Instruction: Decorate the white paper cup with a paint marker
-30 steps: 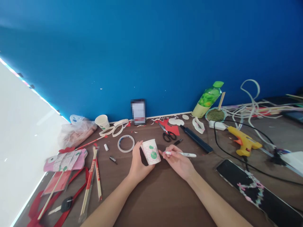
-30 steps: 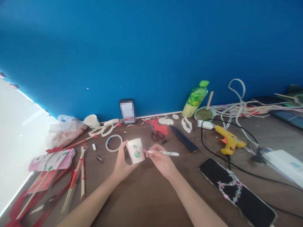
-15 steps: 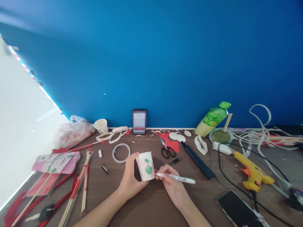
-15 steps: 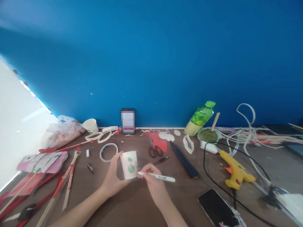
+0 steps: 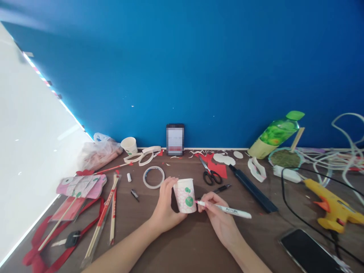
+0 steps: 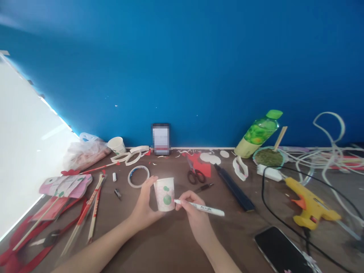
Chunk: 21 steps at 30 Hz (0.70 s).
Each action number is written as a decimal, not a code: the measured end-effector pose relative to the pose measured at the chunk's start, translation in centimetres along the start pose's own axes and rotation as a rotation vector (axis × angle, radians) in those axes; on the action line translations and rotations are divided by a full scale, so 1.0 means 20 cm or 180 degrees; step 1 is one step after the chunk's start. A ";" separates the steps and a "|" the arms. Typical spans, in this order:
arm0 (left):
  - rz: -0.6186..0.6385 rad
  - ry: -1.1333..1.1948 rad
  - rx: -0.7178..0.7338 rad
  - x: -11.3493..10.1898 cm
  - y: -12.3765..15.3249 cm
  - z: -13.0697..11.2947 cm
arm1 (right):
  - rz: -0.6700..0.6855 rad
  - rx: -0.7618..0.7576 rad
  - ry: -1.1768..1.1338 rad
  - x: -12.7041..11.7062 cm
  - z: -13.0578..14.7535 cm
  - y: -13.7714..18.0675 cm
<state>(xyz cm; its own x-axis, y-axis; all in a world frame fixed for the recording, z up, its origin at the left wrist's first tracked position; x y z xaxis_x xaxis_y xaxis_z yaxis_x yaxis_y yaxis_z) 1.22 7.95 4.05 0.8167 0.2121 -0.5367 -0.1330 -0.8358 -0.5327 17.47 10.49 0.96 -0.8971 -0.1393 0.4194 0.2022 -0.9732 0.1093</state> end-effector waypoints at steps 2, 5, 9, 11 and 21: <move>0.0021 0.0033 -0.0019 0.00 0.00 0.01 | 0.0039 -0.0016 0.0058 0.01 0.00 0.00; 0.0065 0.0076 -0.0048 0.00 0.01 0.01 | -0.0012 -0.0073 0.0075 0.01 0.01 0.01; 0.0085 0.0082 0.0023 0.00 0.01 -0.01 | -0.0085 -0.0197 0.0162 0.01 0.04 0.03; 0.0100 0.0053 0.0098 0.00 0.01 -0.02 | -0.0116 -0.0271 0.0147 0.00 0.06 0.03; 0.0188 -0.0062 0.0328 0.00 0.01 -0.06 | -0.0088 -0.0808 0.0890 0.04 0.14 0.19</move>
Point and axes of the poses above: each hand's wrist, its own y-axis away from the middle knuckle, its own x-axis out of the palm, z = x × y, the point moved 9 cm from there along -y, towards the middle knuckle, and after that the axes turned 4 degrees about x, right-handed, at the moved point
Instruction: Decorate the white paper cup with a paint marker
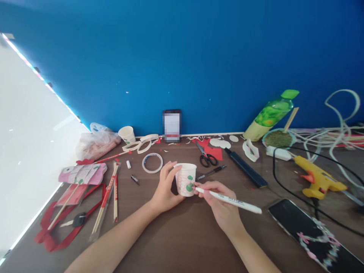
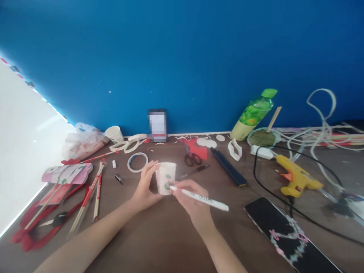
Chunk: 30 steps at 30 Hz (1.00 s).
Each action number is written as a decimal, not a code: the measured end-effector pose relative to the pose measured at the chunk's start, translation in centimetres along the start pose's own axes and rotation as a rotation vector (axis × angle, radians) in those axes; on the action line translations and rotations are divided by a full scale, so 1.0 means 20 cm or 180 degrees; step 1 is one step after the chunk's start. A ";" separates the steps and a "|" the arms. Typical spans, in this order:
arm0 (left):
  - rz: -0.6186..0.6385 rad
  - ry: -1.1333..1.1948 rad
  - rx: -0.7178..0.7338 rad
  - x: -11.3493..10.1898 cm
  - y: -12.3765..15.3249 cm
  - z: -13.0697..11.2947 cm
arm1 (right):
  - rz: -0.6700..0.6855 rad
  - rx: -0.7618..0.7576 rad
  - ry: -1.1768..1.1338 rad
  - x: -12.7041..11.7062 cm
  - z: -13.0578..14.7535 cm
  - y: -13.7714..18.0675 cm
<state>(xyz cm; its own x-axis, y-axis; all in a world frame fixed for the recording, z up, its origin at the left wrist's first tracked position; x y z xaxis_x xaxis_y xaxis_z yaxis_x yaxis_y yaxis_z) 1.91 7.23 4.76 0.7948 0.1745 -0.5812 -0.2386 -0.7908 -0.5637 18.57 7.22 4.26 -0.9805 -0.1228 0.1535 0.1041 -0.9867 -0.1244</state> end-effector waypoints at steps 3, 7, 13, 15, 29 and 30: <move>-0.0024 -0.0006 -0.0018 0.00 0.00 0.00 | -0.0355 -0.0464 0.0386 -0.01 0.12 0.04; -0.0010 -0.0101 0.0064 0.00 0.00 -0.02 | -0.0610 -0.1057 0.0763 0.01 0.21 0.07; 0.0062 -0.0194 0.0166 0.00 0.01 -0.03 | -0.0757 -0.1206 0.1068 -0.01 0.19 0.07; 0.0095 -0.0186 0.0146 0.00 0.01 -0.02 | -0.0906 -0.1086 0.1136 -0.04 0.19 0.08; 0.0316 0.0202 0.0186 0.02 -0.01 -0.06 | -0.0586 -0.0722 0.0567 -0.02 0.19 0.05; 0.0320 0.0199 0.0192 0.02 -0.01 -0.07 | -0.0602 -0.0736 0.0621 -0.02 0.19 0.05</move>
Point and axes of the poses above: each hand's wrist, its own y-axis away from the middle knuckle, its own x-axis out of the palm, z = x × y, the point moved 9 cm from there along -y, towards the middle knuckle, and after that the axes turned 4 degrees about x, right-handed, at the moved point
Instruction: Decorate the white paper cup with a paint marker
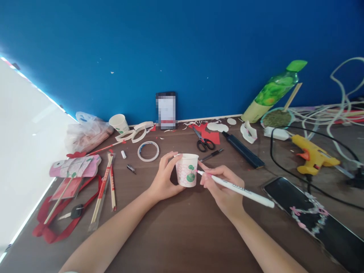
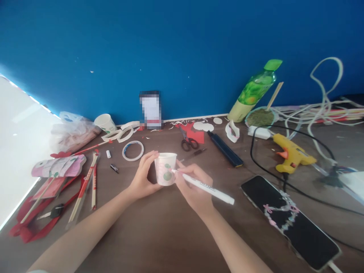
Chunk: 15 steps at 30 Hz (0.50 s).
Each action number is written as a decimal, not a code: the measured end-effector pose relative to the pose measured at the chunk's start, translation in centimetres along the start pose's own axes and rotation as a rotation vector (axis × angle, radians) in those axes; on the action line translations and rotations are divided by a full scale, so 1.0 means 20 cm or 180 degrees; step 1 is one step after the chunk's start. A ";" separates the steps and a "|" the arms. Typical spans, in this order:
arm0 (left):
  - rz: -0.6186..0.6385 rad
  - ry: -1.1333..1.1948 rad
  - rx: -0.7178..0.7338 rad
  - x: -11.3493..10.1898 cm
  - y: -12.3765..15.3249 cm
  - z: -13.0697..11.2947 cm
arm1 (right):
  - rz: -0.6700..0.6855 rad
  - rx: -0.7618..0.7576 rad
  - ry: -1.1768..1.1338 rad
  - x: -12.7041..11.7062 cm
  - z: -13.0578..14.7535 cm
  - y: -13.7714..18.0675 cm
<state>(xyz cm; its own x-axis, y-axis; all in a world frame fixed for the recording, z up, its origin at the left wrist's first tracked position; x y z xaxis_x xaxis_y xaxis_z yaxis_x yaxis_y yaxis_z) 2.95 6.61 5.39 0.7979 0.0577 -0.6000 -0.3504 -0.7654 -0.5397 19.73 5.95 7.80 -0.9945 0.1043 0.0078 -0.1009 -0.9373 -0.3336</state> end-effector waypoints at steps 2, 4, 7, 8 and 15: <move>0.0014 -0.0011 0.0030 0.00 0.00 -0.01 | -0.0018 -0.0044 0.0152 0.00 0.00 0.00; 0.0029 -0.0002 0.0044 0.00 0.00 -0.01 | -0.0013 -0.0079 0.0242 0.00 0.00 0.00; 0.0057 0.0074 0.0010 0.01 0.00 -0.01 | -0.0009 -0.0067 0.0171 0.00 0.00 0.00; 0.0063 0.0106 0.0002 0.01 -0.01 -0.01 | -0.0020 -0.0043 0.0141 0.00 0.00 -0.01; 0.0087 0.0169 0.0005 0.01 -0.01 -0.01 | -0.0118 0.0034 -0.0026 -0.02 0.00 -0.02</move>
Point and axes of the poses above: each hand's wrist, its own y-axis away from the middle knuckle, its own x-axis out of the palm, z = x × y, the point moved 9 cm from there along -y, towards the middle knuckle, and after that the axes turned 4 degrees about x, right-handed, at the moved point
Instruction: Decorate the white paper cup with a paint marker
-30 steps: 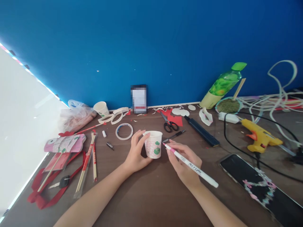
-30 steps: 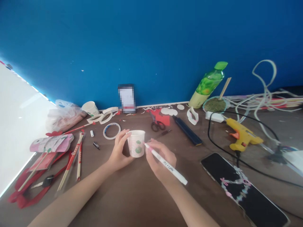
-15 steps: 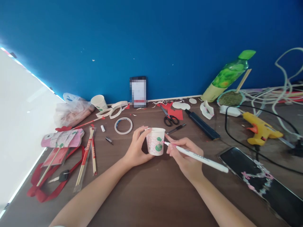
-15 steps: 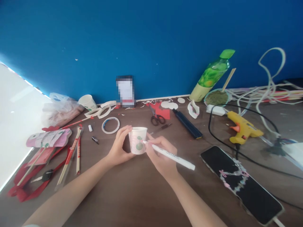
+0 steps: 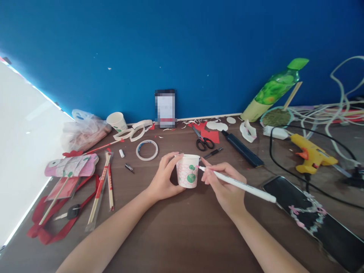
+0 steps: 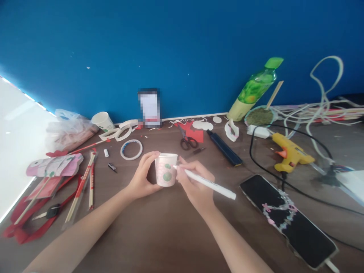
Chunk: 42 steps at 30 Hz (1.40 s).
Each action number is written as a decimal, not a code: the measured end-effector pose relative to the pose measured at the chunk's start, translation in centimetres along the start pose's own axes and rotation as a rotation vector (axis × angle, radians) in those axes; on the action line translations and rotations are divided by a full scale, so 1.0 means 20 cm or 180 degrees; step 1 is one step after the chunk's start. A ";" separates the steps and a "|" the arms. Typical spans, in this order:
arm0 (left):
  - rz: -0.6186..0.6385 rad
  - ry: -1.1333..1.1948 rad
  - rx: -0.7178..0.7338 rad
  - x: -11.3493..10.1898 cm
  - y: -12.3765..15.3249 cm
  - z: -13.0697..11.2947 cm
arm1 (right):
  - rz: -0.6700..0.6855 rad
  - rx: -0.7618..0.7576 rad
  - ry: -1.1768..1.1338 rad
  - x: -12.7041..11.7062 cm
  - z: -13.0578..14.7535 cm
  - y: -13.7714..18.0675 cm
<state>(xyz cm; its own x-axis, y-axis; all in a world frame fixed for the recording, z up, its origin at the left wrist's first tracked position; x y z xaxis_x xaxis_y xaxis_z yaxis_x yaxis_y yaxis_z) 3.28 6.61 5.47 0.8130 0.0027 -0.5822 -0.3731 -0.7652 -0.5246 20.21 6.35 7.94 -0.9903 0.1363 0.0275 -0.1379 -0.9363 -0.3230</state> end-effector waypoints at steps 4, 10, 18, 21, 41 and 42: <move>0.0039 -0.0018 -0.0027 0.01 0.00 0.01 | 0.0203 0.0080 -0.0032 0.02 -0.01 -0.01; 0.0005 -0.0014 0.0040 0.00 0.01 0.00 | 0.0204 0.0053 0.0133 0.01 -0.04 0.00; -0.0006 -0.0073 0.0087 0.01 0.01 -0.01 | 0.0145 -0.0194 0.0541 0.02 -0.02 0.01; -0.0002 -0.0088 0.0086 0.00 0.01 -0.01 | 0.0110 -0.0147 0.0503 0.02 -0.03 0.01; -0.0005 -0.0081 0.0071 0.01 0.01 0.00 | 0.0069 0.0014 0.0194 0.00 -0.07 0.00; -0.0005 -0.0083 0.0065 0.01 0.01 0.00 | 0.0071 0.0028 0.0177 0.00 -0.07 0.00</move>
<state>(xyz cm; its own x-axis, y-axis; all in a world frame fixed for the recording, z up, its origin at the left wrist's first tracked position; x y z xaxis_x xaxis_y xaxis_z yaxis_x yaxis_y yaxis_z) 3.35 6.48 5.40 0.8018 0.0208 -0.5972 -0.3812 -0.7518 -0.5380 20.17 6.83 6.62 -0.9906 0.1328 -0.0323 -0.1161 -0.9421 -0.3145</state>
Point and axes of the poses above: each hand's wrist, its own y-axis away from the middle knuckle, its own x-axis out of the palm, z = x × y, the point moved 9 cm from there along -y, towards the middle knuckle, and after that the axes turned 4 degrees about x, right-handed, at the moved point
